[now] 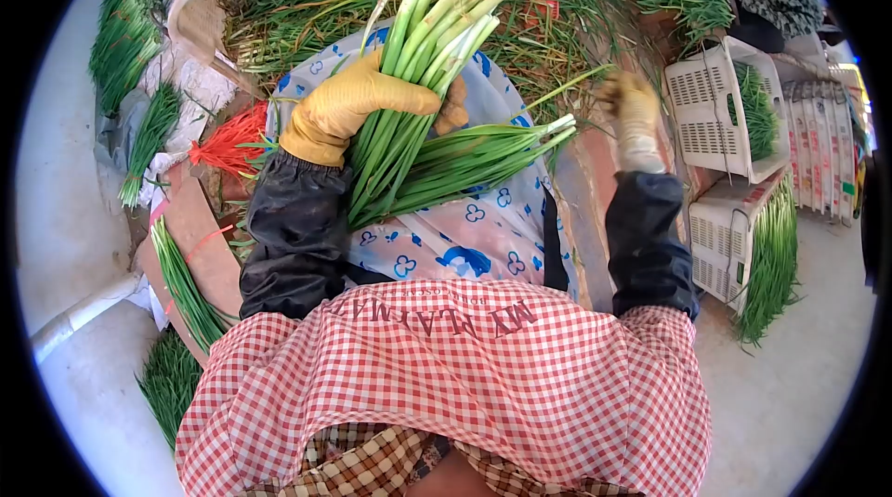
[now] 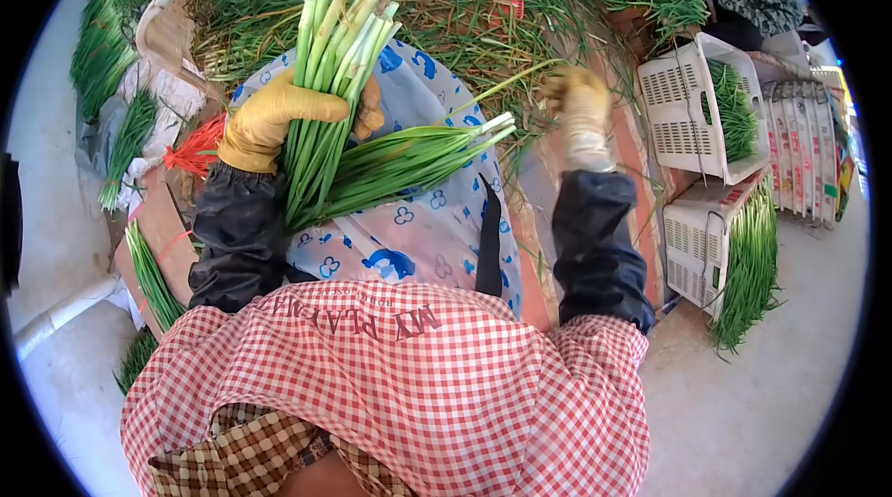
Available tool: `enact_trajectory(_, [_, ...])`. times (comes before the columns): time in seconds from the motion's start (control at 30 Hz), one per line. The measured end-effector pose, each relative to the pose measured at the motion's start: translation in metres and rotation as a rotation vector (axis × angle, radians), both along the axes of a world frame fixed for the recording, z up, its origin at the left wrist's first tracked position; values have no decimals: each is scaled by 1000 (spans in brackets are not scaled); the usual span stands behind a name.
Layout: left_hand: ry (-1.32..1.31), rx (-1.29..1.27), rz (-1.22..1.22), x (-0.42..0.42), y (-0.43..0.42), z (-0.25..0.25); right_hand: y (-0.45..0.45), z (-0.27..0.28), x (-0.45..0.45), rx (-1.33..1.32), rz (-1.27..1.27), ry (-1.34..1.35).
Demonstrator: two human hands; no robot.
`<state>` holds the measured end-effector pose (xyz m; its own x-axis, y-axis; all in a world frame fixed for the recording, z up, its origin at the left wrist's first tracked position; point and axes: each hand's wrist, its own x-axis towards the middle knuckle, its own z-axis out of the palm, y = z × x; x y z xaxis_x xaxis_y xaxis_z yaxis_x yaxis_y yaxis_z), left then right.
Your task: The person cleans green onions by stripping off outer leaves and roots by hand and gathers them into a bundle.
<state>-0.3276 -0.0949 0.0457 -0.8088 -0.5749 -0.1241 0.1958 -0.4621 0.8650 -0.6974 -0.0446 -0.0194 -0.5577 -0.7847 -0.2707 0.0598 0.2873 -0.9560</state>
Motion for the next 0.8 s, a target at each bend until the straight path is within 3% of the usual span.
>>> enact_trajectory(0.03, [-1,-2,0,1,1,2,-2,-19,-43,38,-42,196])
enact_trajectory(0.1, [28,67,56,5,0,7,6,-12,-71,348,64,1494])
enact_trajectory(0.13, [57,76,74,5,-1,5,3,3,-56,338,64,1498])
enact_trajectory(0.23, [43,106,41,4,-5,0,15,60,55,-121,652,932])
enact_trajectory(0.3, [42,102,-16,2,-8,-5,21,62,95,-31,1062,1027])
enact_trajectory(0.33, [7,121,0,0,-6,-4,21,55,106,120,1139,1006])
enact_trajectory(0.47, [0,174,9,-6,-4,-8,26,38,108,162,981,785])
enact_trajectory(0.63, [-4,169,-112,-10,-7,-15,31,26,110,267,770,715])
enact_trajectory(0.73, [-39,117,-152,-11,-6,-15,25,21,108,347,446,404])
enact_trajectory(0.77, [-38,118,-152,-11,-6,-16,21,5,94,348,446,405])
enact_trajectory(0.8, [-28,125,-167,-11,-6,-17,18,-19,72,173,337,216])
